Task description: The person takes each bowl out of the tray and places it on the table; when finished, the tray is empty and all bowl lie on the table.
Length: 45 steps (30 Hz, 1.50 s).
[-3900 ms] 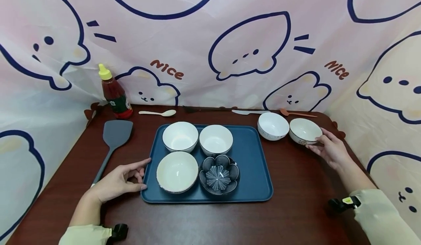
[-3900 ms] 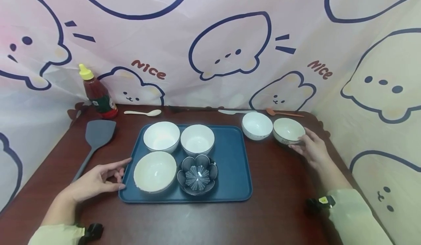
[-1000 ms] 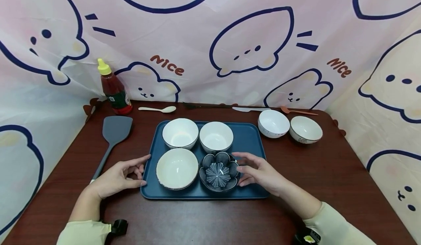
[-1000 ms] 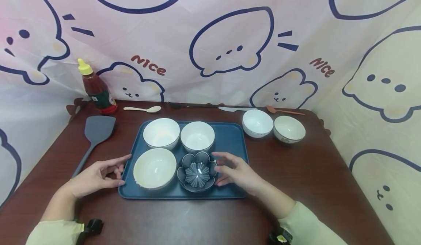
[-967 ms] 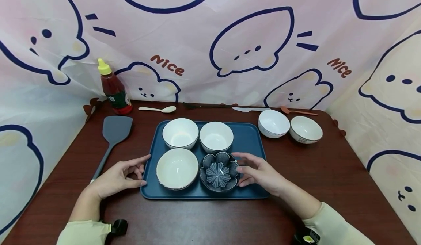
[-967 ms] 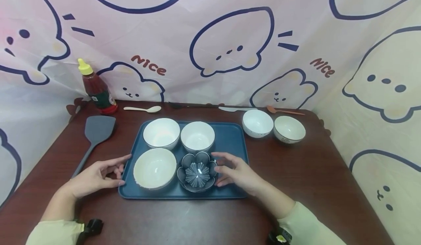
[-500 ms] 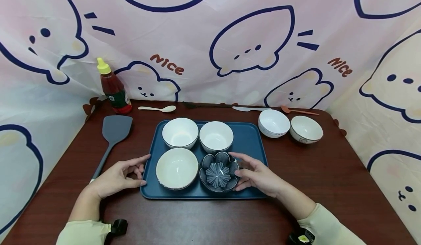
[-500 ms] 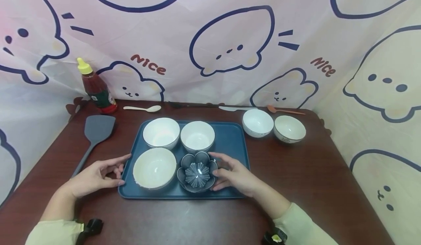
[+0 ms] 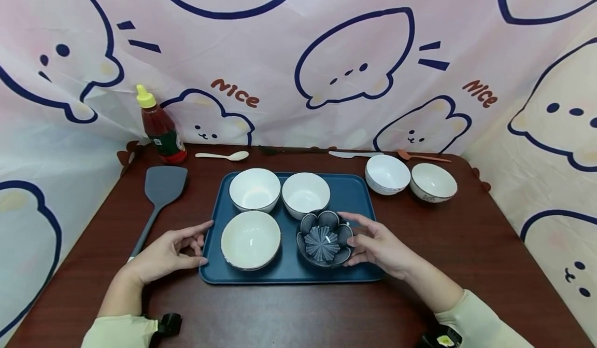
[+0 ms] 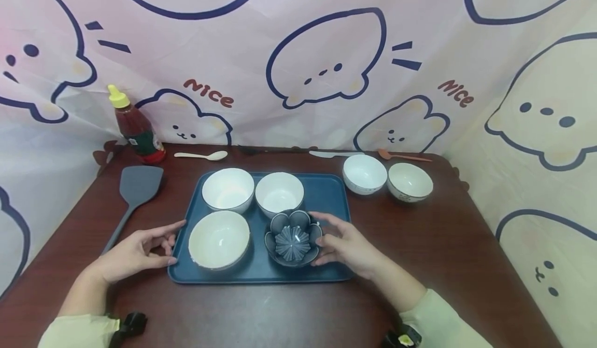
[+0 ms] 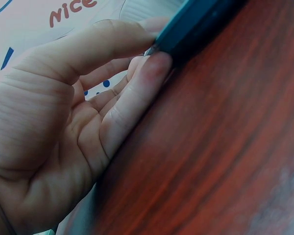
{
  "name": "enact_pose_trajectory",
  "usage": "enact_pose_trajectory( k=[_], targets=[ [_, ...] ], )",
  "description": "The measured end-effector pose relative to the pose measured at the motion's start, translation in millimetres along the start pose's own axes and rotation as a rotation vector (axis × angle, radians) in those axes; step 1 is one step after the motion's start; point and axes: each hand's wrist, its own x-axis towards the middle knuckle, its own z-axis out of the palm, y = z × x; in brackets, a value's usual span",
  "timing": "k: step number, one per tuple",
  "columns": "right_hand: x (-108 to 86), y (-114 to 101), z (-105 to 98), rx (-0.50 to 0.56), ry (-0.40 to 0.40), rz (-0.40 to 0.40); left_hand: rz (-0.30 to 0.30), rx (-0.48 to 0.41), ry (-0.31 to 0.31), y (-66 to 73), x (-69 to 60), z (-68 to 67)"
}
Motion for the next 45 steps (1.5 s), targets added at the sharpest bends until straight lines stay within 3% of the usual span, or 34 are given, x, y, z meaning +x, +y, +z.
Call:
enact_pose_trajectory(
  k=[13,25,45],
  targets=[
    [-40.1,-18.3,-56.3,-0.069,0.072,-0.079,-0.010,-0.025,-0.003,0.2,-0.3,-1.1],
    [-60.8,-14.4,-115.2,-0.083,0.093,-0.140,0.000,-0.013,-0.003,-0.2,-0.6,-0.4],
    [-58.6,0.8,-146.8,-0.028,0.137,-0.137,-0.018,-0.024,-0.001,1.8,-0.3,-0.6]
  ],
)
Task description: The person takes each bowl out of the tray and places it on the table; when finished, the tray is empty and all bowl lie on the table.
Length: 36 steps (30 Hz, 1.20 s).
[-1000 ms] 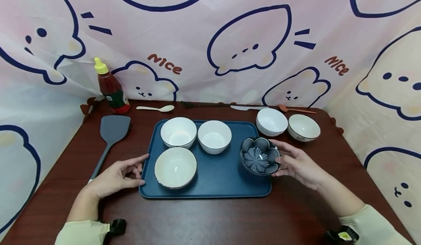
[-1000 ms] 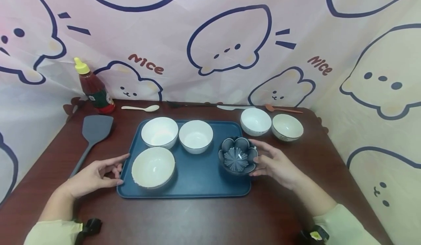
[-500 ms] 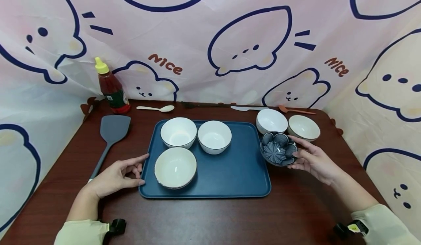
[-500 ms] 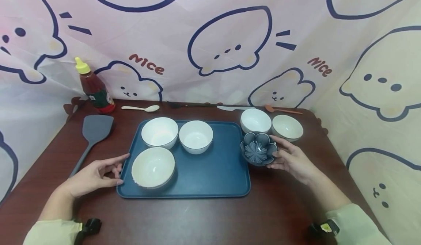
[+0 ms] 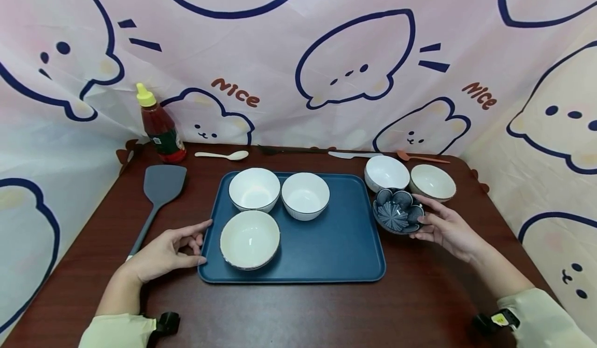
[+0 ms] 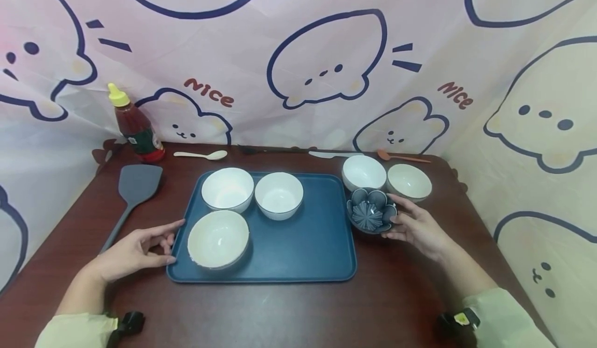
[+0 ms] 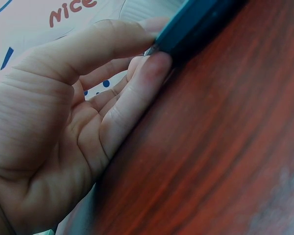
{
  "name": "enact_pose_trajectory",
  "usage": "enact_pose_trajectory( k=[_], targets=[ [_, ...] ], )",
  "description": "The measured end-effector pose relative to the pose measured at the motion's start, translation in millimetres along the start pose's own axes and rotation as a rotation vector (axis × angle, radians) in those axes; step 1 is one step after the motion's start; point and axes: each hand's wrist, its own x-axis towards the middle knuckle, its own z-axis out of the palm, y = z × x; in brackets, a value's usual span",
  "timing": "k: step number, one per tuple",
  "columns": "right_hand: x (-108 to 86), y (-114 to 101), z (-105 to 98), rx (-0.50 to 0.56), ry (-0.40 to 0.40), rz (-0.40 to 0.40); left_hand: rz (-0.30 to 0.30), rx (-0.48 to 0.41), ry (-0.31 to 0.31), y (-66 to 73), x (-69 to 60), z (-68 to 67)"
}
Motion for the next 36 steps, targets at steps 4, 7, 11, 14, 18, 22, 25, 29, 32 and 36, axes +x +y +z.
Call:
enact_pose_trajectory(
  k=[4,7,11,14,18,22,25,29,32,36],
  targets=[
    [1.9,4.8,-1.3,0.015,-0.009,0.001,0.001,0.003,-0.003,0.9,0.4,-0.5],
    [1.8,7.2,-1.2,0.031,-0.014,0.005,0.000,0.007,-0.010,1.4,1.1,-0.2],
    [0.8,9.9,-0.1,0.066,-0.019,0.006,-0.001,0.007,-0.017,0.6,2.2,0.8],
    [1.0,10.8,1.6,0.092,-0.026,0.012,0.000,0.005,-0.020,-1.1,2.2,0.7],
    [1.3,8.9,4.9,0.079,-0.023,0.025,0.001,0.001,-0.016,-2.8,0.6,0.1],
    [-1.3,3.2,7.4,-0.014,0.037,0.024,0.001,-0.001,-0.007,-3.0,-0.4,-0.3],
    [-6.7,-2.9,8.0,-0.067,0.100,0.014,-0.003,-0.001,-0.009,-2.4,0.1,-0.5],
    [-13.7,-12.4,8.4,-0.066,0.139,-0.002,-0.008,-0.002,-0.006,-2.1,-0.2,-0.5],
    [-17.0,-20.2,8.2,-0.057,0.147,-0.019,-0.003,-0.001,-0.001,-2.1,-0.2,-0.5],
    [-15.9,-28.7,12.4,-0.080,0.159,-0.032,0.002,-0.001,-0.002,-1.6,-0.2,-0.8]
  ],
)
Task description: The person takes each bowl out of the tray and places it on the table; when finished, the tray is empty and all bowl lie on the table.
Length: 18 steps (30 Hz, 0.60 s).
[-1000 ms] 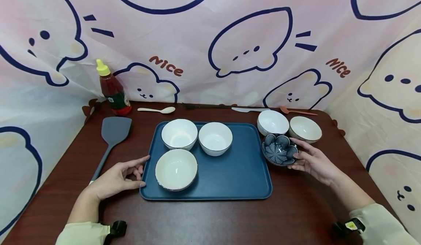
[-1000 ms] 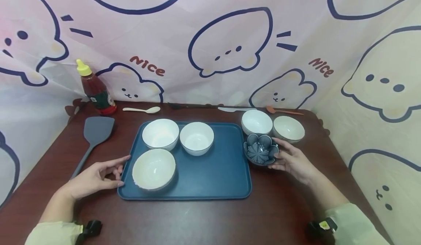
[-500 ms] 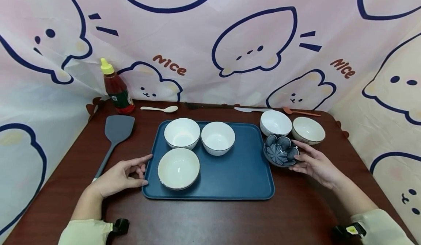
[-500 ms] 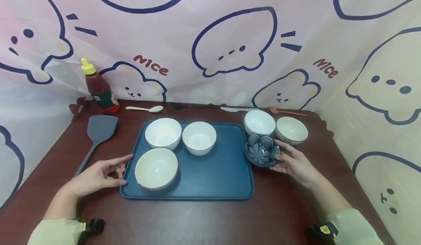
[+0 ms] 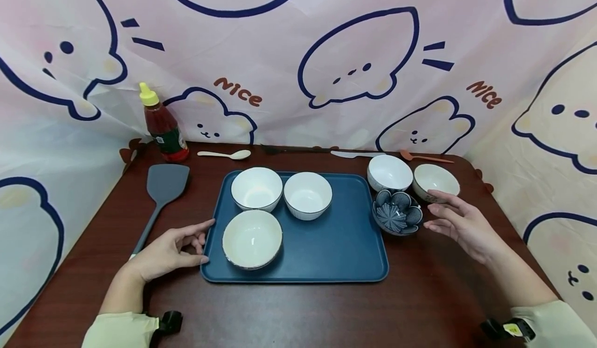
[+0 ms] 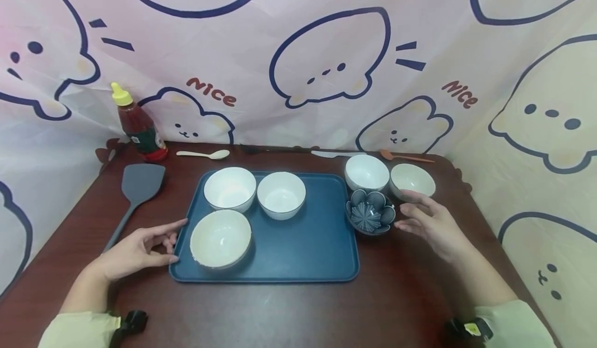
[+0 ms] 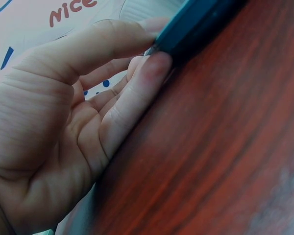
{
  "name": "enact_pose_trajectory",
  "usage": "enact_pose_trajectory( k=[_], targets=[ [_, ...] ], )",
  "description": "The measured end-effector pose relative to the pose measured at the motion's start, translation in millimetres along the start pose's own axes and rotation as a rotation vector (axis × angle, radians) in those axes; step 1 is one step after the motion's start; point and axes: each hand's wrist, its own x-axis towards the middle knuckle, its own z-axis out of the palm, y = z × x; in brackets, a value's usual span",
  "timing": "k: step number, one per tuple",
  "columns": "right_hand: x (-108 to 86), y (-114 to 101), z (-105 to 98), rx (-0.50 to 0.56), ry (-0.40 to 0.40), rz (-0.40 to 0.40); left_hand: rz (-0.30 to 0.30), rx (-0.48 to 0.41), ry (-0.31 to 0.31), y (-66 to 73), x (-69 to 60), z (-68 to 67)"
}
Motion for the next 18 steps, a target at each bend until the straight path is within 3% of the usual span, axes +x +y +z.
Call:
enact_pose_trajectory(
  k=[7,18],
  targets=[
    [13.8,-12.7,27.8,-0.054,-0.008,0.005,-0.001,0.002,-0.002,0.7,1.4,0.4],
    [61.5,-26.1,89.1,-0.099,-0.101,0.068,0.006,0.018,0.004,1.3,0.0,1.0]
  ],
)
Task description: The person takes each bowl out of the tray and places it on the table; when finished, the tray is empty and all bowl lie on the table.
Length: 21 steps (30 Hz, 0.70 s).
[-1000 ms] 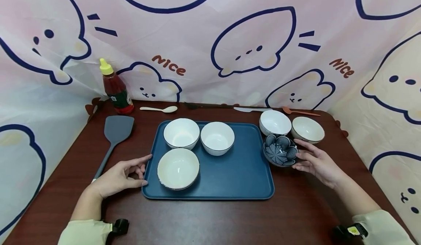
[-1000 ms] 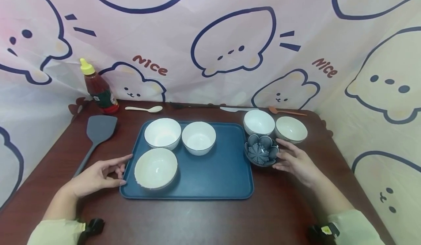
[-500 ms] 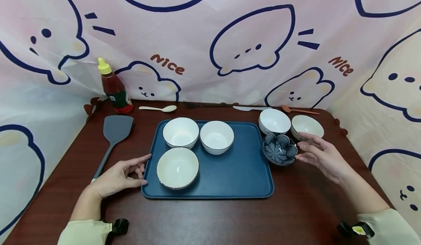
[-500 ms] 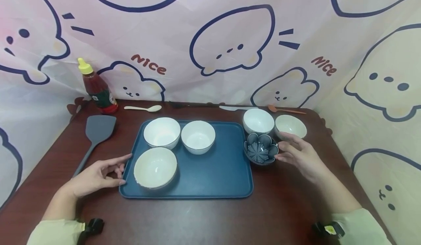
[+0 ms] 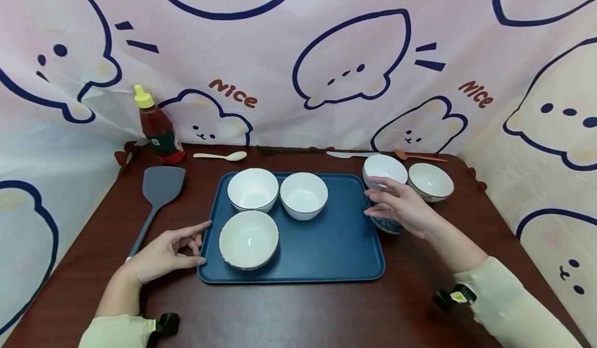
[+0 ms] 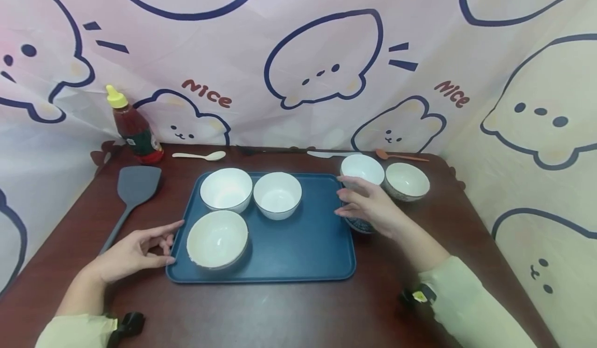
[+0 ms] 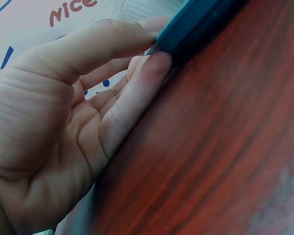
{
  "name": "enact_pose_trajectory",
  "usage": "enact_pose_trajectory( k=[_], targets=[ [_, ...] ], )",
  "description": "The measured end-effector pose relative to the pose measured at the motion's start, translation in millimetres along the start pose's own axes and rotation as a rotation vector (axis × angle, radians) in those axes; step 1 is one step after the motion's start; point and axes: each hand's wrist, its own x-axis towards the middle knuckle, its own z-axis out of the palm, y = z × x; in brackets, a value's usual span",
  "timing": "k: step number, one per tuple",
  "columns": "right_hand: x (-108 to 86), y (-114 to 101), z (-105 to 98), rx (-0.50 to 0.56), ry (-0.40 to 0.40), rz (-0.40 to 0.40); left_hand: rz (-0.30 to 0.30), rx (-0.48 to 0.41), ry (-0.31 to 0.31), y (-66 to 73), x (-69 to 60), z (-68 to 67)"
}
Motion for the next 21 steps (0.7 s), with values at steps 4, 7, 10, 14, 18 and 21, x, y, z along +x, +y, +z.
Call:
enact_pose_trajectory(
  k=[4,7,10,14,18,21],
  targets=[
    [18.2,-5.2,15.4,-0.003,-0.057,-0.003,0.006,0.002,-0.002,0.3,-0.4,-0.9],
    [29.6,-7.2,28.7,-0.003,-0.083,0.013,0.011,-0.004,-0.003,0.2,-0.5,-0.7],
    [38.6,-6.4,42.7,0.003,-0.094,0.048,0.010,-0.011,-0.002,-0.4,-0.5,0.6],
    [46.3,-1.2,57.8,0.020,-0.108,0.088,0.004,-0.017,-0.009,-1.4,-0.6,1.8],
    [51.0,3.8,69.5,0.030,-0.125,0.091,0.003,-0.018,-0.003,-1.8,-1.2,1.1],
    [54.6,6.3,76.2,0.037,-0.108,0.089,0.001,-0.022,0.002,-1.9,-1.3,0.5]
  ],
)
